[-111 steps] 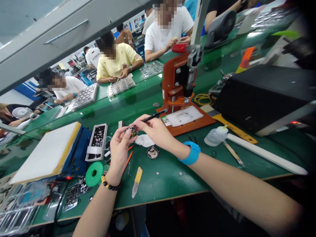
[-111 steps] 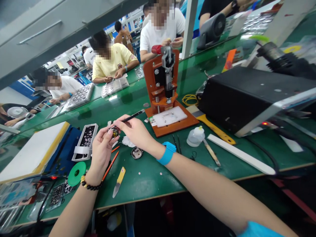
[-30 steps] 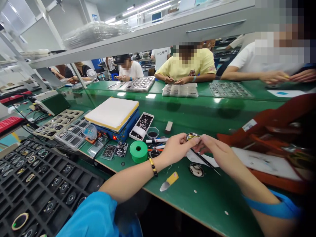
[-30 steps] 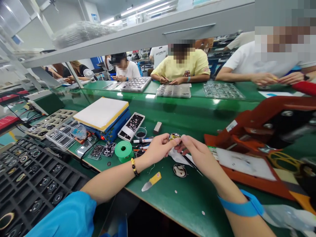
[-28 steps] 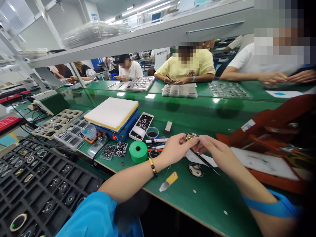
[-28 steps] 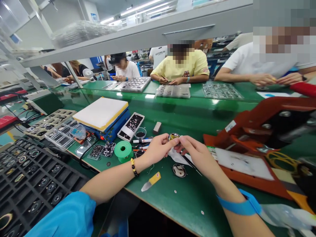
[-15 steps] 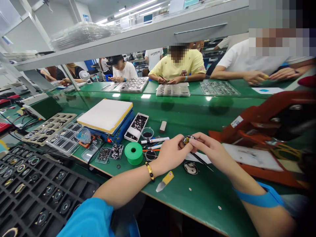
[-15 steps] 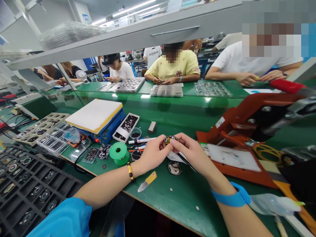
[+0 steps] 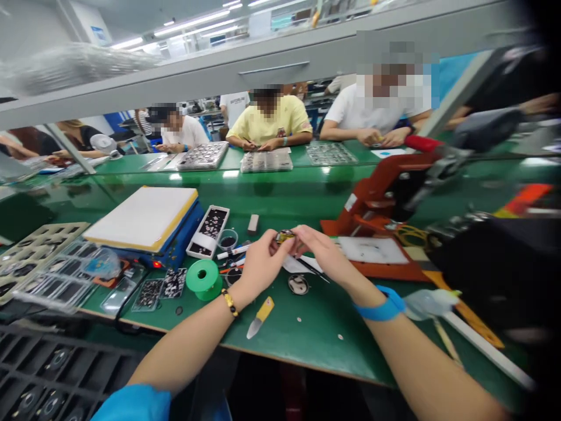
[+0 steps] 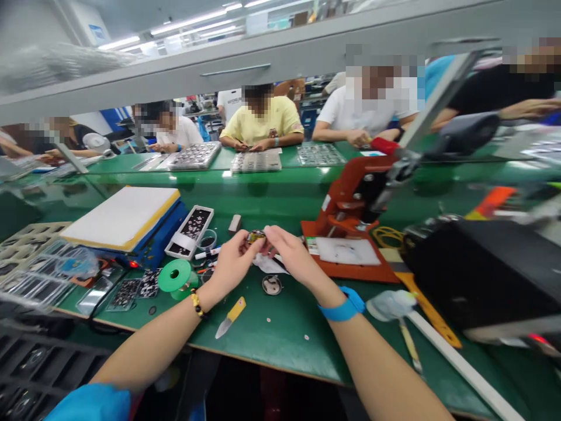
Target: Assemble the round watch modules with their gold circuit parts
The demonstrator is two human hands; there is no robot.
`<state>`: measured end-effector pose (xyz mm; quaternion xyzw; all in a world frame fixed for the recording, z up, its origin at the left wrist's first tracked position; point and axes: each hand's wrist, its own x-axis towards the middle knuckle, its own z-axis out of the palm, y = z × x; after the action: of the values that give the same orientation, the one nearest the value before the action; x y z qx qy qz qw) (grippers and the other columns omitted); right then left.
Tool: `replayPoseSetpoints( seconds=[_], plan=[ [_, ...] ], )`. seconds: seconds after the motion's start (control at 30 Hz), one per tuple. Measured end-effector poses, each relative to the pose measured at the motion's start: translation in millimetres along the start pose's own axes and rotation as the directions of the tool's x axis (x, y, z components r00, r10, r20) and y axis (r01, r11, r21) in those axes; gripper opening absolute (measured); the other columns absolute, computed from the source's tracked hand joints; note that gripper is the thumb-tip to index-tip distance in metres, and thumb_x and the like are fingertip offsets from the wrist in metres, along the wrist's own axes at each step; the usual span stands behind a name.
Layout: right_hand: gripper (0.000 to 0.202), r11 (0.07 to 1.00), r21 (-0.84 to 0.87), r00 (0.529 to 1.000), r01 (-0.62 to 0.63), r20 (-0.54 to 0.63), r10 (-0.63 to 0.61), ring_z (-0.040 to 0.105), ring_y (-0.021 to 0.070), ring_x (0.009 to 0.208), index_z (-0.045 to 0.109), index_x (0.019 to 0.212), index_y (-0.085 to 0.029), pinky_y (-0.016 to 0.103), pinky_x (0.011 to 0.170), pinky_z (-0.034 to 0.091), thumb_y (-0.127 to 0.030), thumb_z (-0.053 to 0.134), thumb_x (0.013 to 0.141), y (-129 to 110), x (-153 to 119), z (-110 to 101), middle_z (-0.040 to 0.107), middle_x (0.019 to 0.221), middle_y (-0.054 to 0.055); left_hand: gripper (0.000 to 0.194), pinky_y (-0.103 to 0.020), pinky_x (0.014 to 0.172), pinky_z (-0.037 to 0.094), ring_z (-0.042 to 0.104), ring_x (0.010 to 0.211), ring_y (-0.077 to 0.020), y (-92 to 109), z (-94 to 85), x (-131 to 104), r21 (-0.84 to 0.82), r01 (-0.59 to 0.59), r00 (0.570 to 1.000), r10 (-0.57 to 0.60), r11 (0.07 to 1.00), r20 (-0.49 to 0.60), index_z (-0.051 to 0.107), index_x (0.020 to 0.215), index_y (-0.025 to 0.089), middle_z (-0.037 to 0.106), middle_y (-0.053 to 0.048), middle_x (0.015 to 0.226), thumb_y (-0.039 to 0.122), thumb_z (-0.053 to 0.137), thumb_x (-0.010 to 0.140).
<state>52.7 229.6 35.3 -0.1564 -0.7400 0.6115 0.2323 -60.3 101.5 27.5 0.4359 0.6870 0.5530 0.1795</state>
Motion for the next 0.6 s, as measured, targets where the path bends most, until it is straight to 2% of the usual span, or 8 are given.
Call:
replayPoseSetpoints(
  seconds=[0.1, 0.23, 0.4, 0.6],
  plan=[
    [0.060, 0.996, 0.084, 1.000, -0.001, 0.010, 0.001, 0.063, 0.0177, 0.074, 0.063, 0.091, -0.019, 0.030, 0.068, 0.053, -0.078, 0.052, 0.091, 0.2, 1.5, 0.7, 0.065, 0.077, 0.003, 0.036, -0.021, 0.057, 0.038, 0.051, 0.060, -0.0100, -2.5, 0.8, 2.9, -0.178, 0.041, 0.999, -0.035, 0.983, 0.036, 0.055, 0.087, 0.020, 0.056, 0.005, 0.070, 0.053, 0.064, 0.096],
    [0.055, 0.995, 0.097, 1.000, 0.010, 0.005, -0.011, 0.064, 0.0168, 0.074, 0.062, 0.091, -0.019, 0.030, 0.069, 0.053, -0.073, 0.054, 0.092, -1.5, 1.8, 1.5, 0.065, 0.076, 0.002, 0.042, -0.020, 0.052, 0.041, 0.050, 0.056, -0.0090, 0.4, 1.1, 4.6, -0.352, 0.074, 0.996, -0.052, 0.933, 0.071, 0.056, 0.090, 0.018, 0.058, 0.003, 0.073, 0.057, 0.071, 0.089],
    [0.046, 0.995, 0.095, 1.000, 0.024, 0.016, -0.026, 0.062, 0.0152, 0.074, 0.062, 0.094, -0.019, 0.029, 0.072, 0.052, -0.064, 0.054, 0.095, -3.2, -0.2, 1.9, 0.066, 0.078, 0.001, 0.044, -0.019, 0.053, 0.042, 0.051, 0.054, -0.0081, 4.0, -0.1, 5.4, -0.362, 0.082, 0.995, -0.059, 0.929, 0.076, 0.056, 0.088, 0.017, 0.058, 0.003, 0.071, 0.057, 0.074, 0.088],
    [0.042, 0.999, 0.015, 1.000, 0.030, 0.004, -0.031, 0.059, 0.0145, 0.074, 0.064, 0.095, -0.019, 0.027, 0.070, 0.049, -0.061, 0.063, 0.093, 2.3, -0.2, 2.7, 0.063, 0.079, -0.001, 0.040, -0.020, 0.056, 0.040, 0.050, 0.061, -0.0091, -4.8, 1.5, 4.3, -0.265, 0.047, 0.999, -0.038, 0.963, 0.038, 0.053, 0.086, 0.019, 0.055, 0.003, 0.072, 0.055, 0.068, 0.093]
  ],
)
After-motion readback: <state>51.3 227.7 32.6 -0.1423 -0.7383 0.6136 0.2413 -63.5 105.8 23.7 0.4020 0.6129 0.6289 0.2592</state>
